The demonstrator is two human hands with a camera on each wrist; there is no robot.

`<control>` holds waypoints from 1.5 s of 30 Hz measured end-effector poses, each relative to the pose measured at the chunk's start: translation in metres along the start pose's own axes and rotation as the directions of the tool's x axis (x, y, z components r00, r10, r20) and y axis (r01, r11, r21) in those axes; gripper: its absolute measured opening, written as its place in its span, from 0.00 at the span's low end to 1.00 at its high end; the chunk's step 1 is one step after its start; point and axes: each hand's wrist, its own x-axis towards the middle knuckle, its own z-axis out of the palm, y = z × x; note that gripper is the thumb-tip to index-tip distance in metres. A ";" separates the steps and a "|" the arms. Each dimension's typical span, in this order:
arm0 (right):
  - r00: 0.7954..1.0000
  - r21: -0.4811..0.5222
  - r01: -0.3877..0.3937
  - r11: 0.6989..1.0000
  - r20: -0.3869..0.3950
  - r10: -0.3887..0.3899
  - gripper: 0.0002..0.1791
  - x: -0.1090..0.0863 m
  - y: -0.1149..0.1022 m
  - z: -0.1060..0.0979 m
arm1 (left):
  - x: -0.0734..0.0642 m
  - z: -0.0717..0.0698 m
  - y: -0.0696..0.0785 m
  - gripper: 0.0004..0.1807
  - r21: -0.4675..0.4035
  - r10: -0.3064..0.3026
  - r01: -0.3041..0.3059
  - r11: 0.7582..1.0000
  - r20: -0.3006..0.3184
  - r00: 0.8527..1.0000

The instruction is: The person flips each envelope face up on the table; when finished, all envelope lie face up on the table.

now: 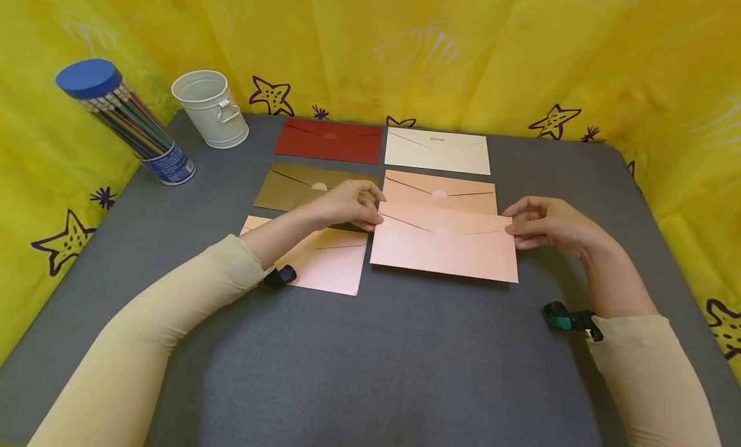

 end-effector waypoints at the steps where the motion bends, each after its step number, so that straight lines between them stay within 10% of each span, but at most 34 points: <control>1: 1.000 0.008 -0.005 1.000 0.022 0.005 0.12 0.000 0.001 0.000 | 0.001 0.001 0.000 0.21 0.029 0.008 -0.008 1.000 -0.003 1.000; 11: 0.985 -0.046 -0.043 0.998 0.167 0.050 0.07 0.002 0.003 0.010 | -0.001 0.006 -0.006 0.13 0.229 0.006 -0.017 0.973 0.050 0.999; 24: 0.989 -0.206 -0.129 0.970 0.049 0.142 0.24 0.007 -0.004 0.021 | 0.002 0.007 -0.010 0.13 0.500 0.084 -0.067 0.863 -0.012 0.996; 45: 0.994 -0.216 -0.107 0.971 -0.006 0.108 0.22 0.005 -0.001 0.022 | 0.000 0.004 -0.006 0.14 0.438 0.088 -0.093 0.894 0.031 0.996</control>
